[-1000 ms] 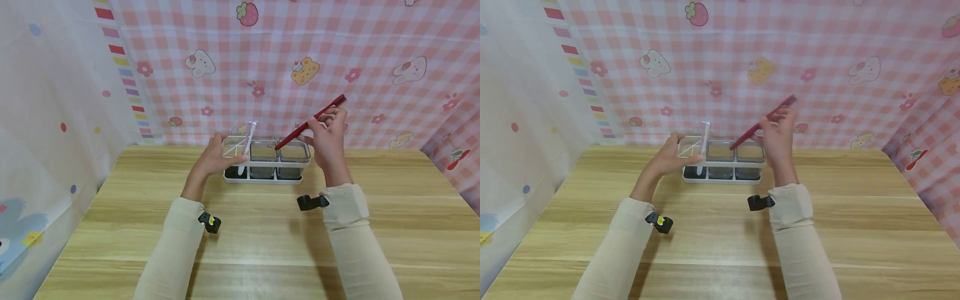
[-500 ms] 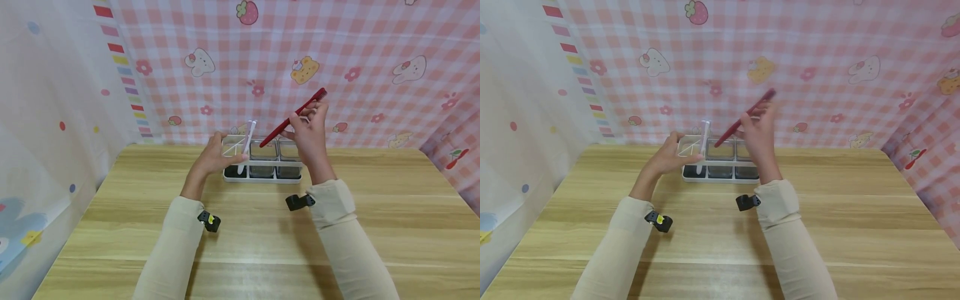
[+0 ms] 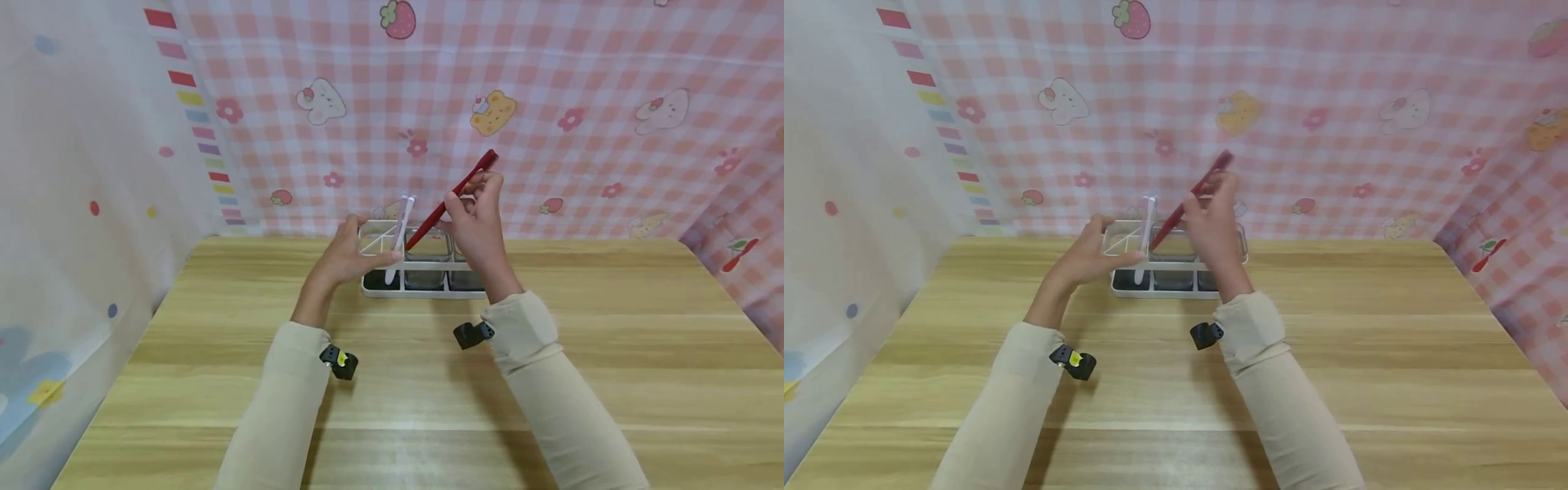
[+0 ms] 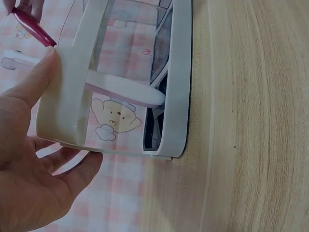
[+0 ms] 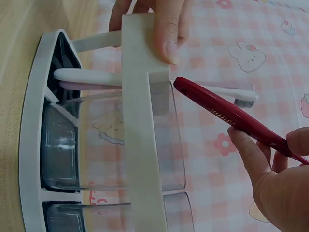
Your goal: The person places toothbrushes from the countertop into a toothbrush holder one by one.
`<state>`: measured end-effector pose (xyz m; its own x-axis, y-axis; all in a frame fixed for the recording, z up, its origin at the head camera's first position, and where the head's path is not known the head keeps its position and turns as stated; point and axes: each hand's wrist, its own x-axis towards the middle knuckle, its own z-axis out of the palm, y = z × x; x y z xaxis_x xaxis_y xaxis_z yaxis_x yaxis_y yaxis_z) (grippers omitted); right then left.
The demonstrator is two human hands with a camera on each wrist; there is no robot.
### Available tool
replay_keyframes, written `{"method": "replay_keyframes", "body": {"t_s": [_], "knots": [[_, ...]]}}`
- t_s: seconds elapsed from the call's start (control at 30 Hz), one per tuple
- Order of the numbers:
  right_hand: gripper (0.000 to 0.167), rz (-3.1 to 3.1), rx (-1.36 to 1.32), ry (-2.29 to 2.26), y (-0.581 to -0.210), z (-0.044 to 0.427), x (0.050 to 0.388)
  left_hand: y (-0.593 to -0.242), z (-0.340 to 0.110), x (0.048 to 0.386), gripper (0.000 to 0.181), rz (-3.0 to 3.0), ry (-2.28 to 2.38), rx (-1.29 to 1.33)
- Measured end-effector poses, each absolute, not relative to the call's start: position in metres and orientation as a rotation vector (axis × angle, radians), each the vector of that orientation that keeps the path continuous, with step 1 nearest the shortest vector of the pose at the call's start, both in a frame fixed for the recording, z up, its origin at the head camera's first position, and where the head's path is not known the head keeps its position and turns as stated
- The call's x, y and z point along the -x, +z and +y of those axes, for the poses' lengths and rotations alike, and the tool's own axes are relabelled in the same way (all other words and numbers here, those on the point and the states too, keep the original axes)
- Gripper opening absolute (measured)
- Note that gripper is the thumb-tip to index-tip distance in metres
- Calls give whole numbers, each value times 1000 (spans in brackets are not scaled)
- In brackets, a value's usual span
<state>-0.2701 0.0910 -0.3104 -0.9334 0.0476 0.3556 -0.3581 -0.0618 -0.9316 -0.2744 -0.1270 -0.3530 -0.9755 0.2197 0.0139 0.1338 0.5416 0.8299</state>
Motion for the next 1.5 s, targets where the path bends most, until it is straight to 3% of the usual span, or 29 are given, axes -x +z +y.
{"method": "replay_keyframes", "body": {"t_s": [1.5], "knots": [[33, -2118, -499, 1827, -319, 65, 272, -351, -129, 273, 91, 2664, 1450, -295]]}}
